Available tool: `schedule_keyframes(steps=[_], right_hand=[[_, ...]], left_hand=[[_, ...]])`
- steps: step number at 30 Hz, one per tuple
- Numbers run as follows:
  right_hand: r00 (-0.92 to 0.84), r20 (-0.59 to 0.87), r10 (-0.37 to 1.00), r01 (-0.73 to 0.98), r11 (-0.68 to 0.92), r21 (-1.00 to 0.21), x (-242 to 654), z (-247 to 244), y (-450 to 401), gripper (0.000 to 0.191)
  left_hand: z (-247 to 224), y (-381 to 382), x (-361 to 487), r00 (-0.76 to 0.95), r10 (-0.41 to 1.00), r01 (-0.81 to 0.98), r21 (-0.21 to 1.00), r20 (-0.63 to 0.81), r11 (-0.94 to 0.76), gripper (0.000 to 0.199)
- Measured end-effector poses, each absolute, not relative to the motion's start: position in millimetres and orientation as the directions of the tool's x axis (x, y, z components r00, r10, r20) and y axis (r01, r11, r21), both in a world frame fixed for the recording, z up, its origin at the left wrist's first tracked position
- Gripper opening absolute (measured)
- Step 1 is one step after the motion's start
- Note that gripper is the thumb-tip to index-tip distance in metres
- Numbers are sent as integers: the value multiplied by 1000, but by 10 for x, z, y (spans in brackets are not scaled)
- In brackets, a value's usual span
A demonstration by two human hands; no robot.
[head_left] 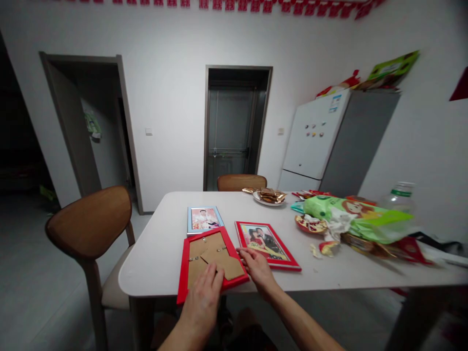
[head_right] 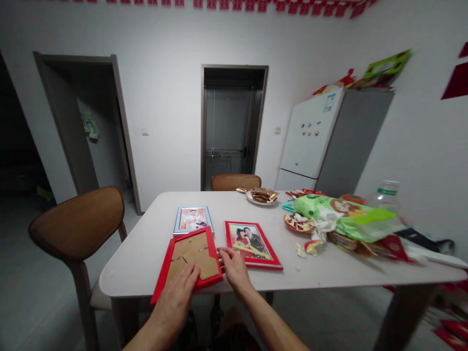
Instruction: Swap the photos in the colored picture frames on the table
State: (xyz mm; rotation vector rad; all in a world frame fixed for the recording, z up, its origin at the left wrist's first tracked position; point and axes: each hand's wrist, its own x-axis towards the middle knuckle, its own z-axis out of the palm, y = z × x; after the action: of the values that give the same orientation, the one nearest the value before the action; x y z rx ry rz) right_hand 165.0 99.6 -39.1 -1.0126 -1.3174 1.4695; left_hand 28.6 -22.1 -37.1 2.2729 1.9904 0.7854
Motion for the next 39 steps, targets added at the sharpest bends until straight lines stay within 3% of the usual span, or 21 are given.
schedule_keyframes(steps=[4,7,10,12,15,18,26,30,34,39], right_hand=[[-474,-233,849,-234,-376,-897,1390,-491,629,33],[-612,-256,749,-296,-516,-804,1141,-506,410,38],[-443,-162,882,-483,-387,-786,1113,-411,457,36],[-274,-99,957,-522,-234,-820,1302,-296,663,33],[-188,-63,980,-346,-126,-930,1811,-112,1131,29],[-142,-81,987,38,-76,-996,2320,-20,1582,24],[40,-7,999,370,-21,-929,2791,-296,2074,27],[100,63,993,546,-1,-838,2828,-384,2148,35],[96,156,983,701,44,-712,2803,-344,2142,30],[-93,317,944,807,258,-532,2273,-202,2095,35]], left_hand=[[-51,-234,247,-170,811,765,594,560,-249,44],[154,-189,329,-425,763,445,846,487,-293,40],[226,-32,407,-510,760,124,909,402,-397,44],[206,131,421,-525,759,16,896,384,-443,51],[99,419,443,-497,816,-64,925,296,-374,55],[-71,691,588,-383,907,-25,980,174,-199,45],[-488,1020,1045,-361,922,279,960,137,-34,25],[-553,1026,1035,-333,933,449,893,137,29,22],[-530,1008,953,-294,947,558,828,131,59,29],[-485,961,581,-318,936,654,750,151,102,48]])
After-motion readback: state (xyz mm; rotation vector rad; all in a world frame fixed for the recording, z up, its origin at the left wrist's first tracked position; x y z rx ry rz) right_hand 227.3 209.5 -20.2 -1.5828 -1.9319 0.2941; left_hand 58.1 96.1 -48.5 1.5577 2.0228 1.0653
